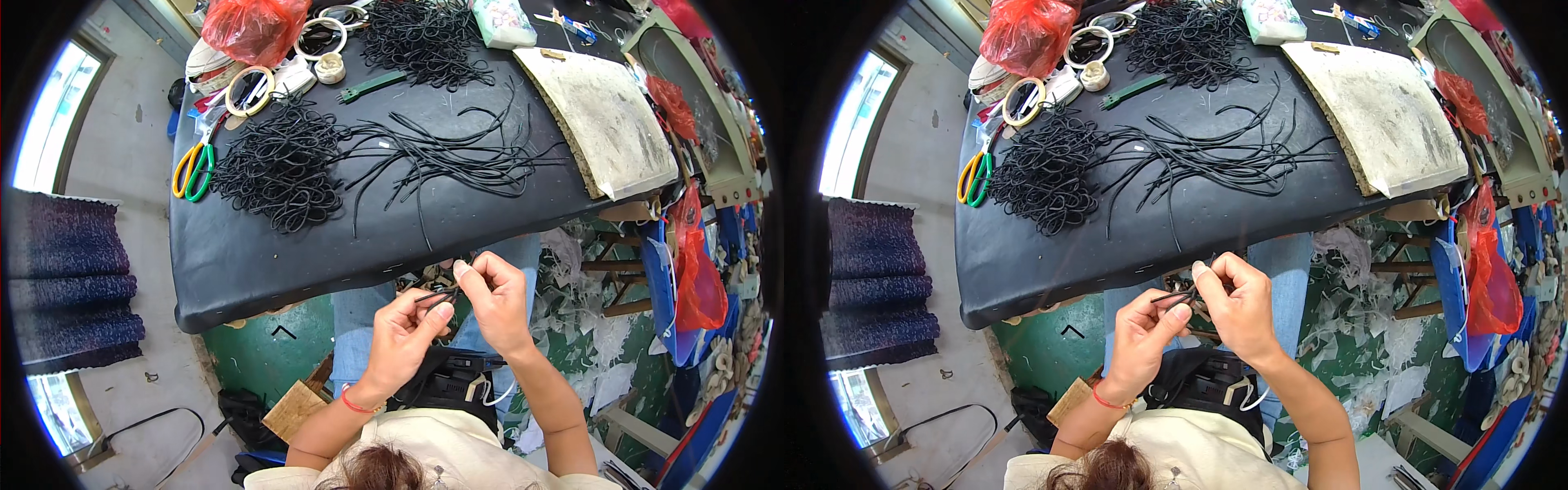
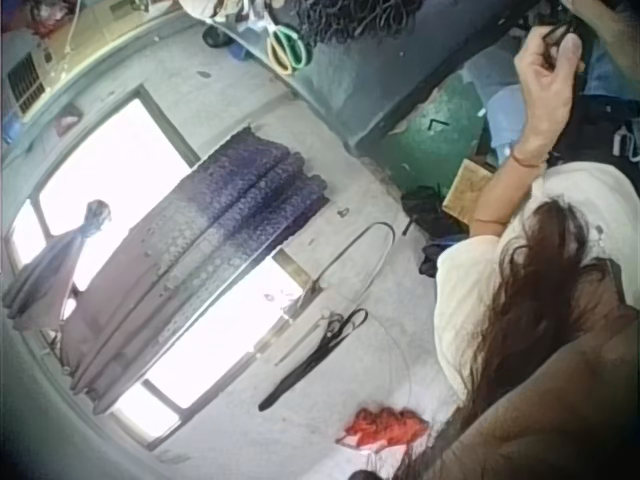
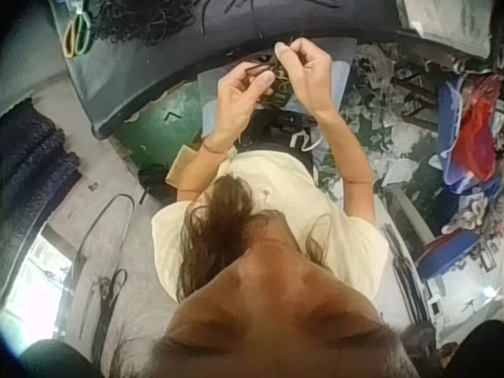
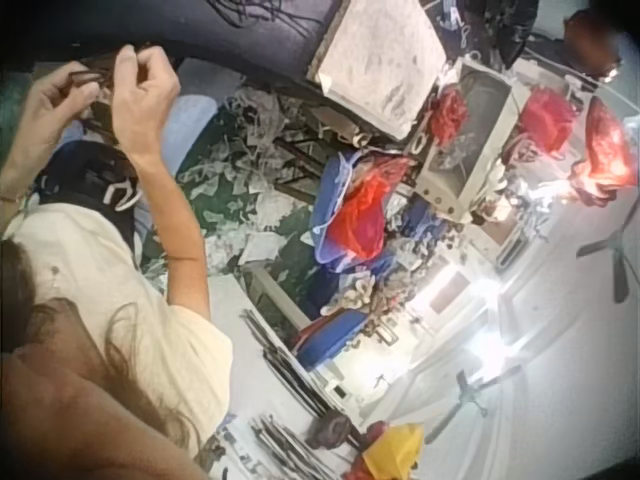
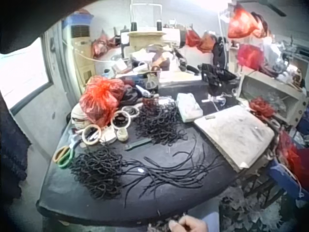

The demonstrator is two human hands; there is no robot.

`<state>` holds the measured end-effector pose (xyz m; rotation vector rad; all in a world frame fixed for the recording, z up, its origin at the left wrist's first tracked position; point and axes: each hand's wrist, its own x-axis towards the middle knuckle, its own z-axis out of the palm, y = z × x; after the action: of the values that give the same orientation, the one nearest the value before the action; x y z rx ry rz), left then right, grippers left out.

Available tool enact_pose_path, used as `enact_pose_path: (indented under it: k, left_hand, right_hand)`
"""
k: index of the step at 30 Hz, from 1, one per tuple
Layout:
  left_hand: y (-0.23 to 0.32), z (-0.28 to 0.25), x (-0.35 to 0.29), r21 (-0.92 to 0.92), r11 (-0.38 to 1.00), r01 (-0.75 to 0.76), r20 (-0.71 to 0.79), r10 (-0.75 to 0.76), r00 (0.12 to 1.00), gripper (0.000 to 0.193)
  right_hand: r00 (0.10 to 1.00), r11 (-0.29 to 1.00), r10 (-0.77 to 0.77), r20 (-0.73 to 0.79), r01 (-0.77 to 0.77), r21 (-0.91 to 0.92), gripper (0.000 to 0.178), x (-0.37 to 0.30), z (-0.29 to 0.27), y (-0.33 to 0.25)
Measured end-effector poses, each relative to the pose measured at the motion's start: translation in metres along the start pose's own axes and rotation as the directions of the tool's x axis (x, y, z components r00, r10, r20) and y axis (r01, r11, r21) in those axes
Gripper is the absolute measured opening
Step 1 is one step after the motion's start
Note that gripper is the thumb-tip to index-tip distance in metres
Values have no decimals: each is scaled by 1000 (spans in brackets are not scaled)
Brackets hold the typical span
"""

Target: The person repeatedly picks up short black cords from a table, ties them into knots by hand, and places the finished knots into a red plastic basket. The workspace is cluttered with tools and materials, and another person is visible working in the background.

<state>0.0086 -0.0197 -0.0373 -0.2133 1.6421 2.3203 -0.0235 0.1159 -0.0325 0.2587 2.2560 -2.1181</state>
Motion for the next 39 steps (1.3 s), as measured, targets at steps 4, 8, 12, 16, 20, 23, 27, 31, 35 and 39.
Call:
enact_pose_path:
  k: [4,8,12,16,20,23,27,31,35,39]
  left_hand:
    - [-6,-2,2,239,963,-124,-17,131,991,14]
    - [2,-11,13,318,944,-93,49,82,995,14]
    - [10,-7,16,334,936,-112,70,94,993,16]
    - [8,-9,18,316,944,-99,65,83,994,17]
    - [16,-4,17,434,885,-168,98,140,985,17]
    - [19,-5,20,490,831,-265,155,215,964,16]
    - [14,-10,23,642,535,-549,346,437,830,12]
    - [15,-13,20,572,753,-325,222,240,945,9]
    - [19,-25,24,118,991,56,189,-78,979,13]
    - [27,-30,29,66,989,130,238,-142,961,12]
  right_hand:
    - [993,973,-115,-24,108,-206,29,4,0,0]
    - [987,990,-86,136,101,-100,22,8,-6,-2]
    - [992,1000,-20,121,22,-12,20,7,-4,1]
    - [980,972,-173,95,186,-142,18,5,-2,4]
    - [922,876,-382,59,381,-295,16,4,2,4]
    - [898,849,-438,40,428,-311,15,2,5,0]
    - [981,953,-191,38,195,-232,17,2,5,0]
    - [999,995,-11,36,14,-94,21,0,6,8]
    - [991,959,109,78,-125,254,25,7,1,-4]
    - [889,914,312,335,-377,152,29,3,-9,-9]
